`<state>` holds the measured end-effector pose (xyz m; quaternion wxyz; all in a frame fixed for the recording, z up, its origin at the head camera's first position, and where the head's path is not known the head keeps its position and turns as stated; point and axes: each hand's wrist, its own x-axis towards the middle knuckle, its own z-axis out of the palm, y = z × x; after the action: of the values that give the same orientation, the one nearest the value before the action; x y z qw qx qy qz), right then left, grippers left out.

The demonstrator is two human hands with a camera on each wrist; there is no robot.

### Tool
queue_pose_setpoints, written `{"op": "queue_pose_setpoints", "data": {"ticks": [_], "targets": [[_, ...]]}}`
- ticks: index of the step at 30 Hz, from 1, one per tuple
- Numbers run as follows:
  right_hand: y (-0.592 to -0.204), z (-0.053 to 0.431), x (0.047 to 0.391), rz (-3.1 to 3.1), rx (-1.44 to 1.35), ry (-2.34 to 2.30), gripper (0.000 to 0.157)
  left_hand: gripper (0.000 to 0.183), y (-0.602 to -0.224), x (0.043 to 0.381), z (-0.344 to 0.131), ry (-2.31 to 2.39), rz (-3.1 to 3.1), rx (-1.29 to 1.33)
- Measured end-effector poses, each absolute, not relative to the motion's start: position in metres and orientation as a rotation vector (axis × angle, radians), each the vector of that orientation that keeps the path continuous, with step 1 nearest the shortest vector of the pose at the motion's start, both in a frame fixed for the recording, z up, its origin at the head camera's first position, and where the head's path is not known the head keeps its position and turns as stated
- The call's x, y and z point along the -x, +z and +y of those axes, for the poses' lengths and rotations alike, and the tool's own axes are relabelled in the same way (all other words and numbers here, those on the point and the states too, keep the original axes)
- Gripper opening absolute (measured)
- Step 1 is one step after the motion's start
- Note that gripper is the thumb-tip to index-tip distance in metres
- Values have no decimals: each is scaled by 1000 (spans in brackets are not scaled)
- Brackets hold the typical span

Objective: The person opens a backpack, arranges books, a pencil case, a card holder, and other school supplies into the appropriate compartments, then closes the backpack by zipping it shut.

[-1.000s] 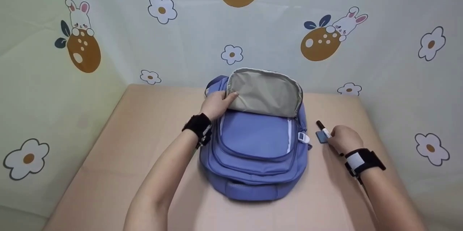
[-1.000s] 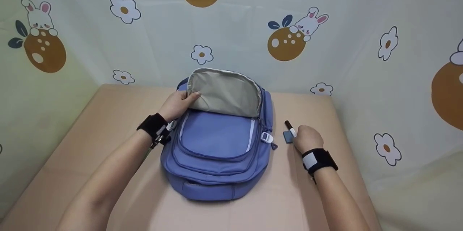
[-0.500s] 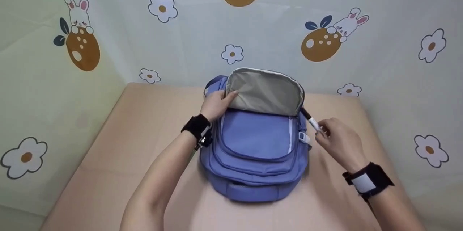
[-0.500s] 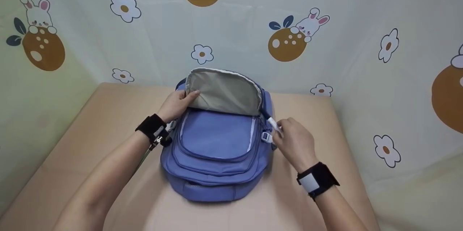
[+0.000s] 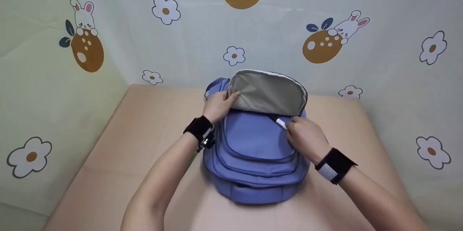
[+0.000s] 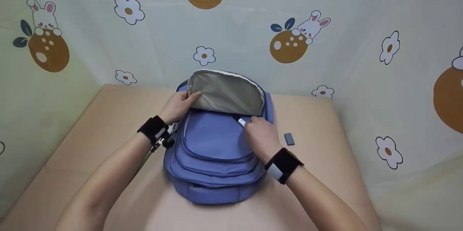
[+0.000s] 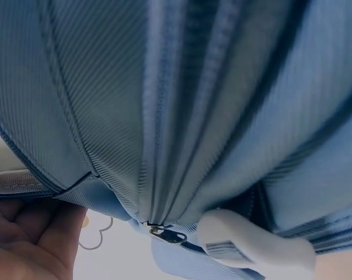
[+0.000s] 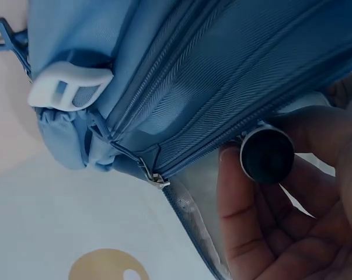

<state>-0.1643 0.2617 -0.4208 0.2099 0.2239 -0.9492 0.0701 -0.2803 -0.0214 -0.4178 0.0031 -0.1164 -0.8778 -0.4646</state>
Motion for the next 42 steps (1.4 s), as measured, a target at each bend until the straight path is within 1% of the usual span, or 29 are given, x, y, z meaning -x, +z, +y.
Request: {"op": "queue_pose_setpoints", "data": {"ticks": [5, 11, 16, 19, 27, 36, 42], "targets": [[-422, 252, 177, -2640, -567, 184, 25, 51, -415, 280, -21, -1488, -2730, 383], [-426, 244, 192, -2659, -539, 154, 25, 52, -414, 280, -21, -1493, -2732, 385], [-432, 248, 206, -2679, -491, 137, 23, 51, -415, 279, -21, -1458, -2759, 402], [-434, 251, 208, -2664, -517, 165, 23, 51, -416, 279, -22, -1451, -2769, 403], [-429, 262, 201, -2686, -518, 398, 28, 52, -419, 279, -21, -1472, -2784, 395], [-413, 286, 178, -2698, -476, 511, 15, 51, -423, 280, -24, -1514, -2779, 383], [-407, 310, 173, -2713, -422, 497, 14, 51, -425, 281, -25, -1503, -2776, 387]]}}
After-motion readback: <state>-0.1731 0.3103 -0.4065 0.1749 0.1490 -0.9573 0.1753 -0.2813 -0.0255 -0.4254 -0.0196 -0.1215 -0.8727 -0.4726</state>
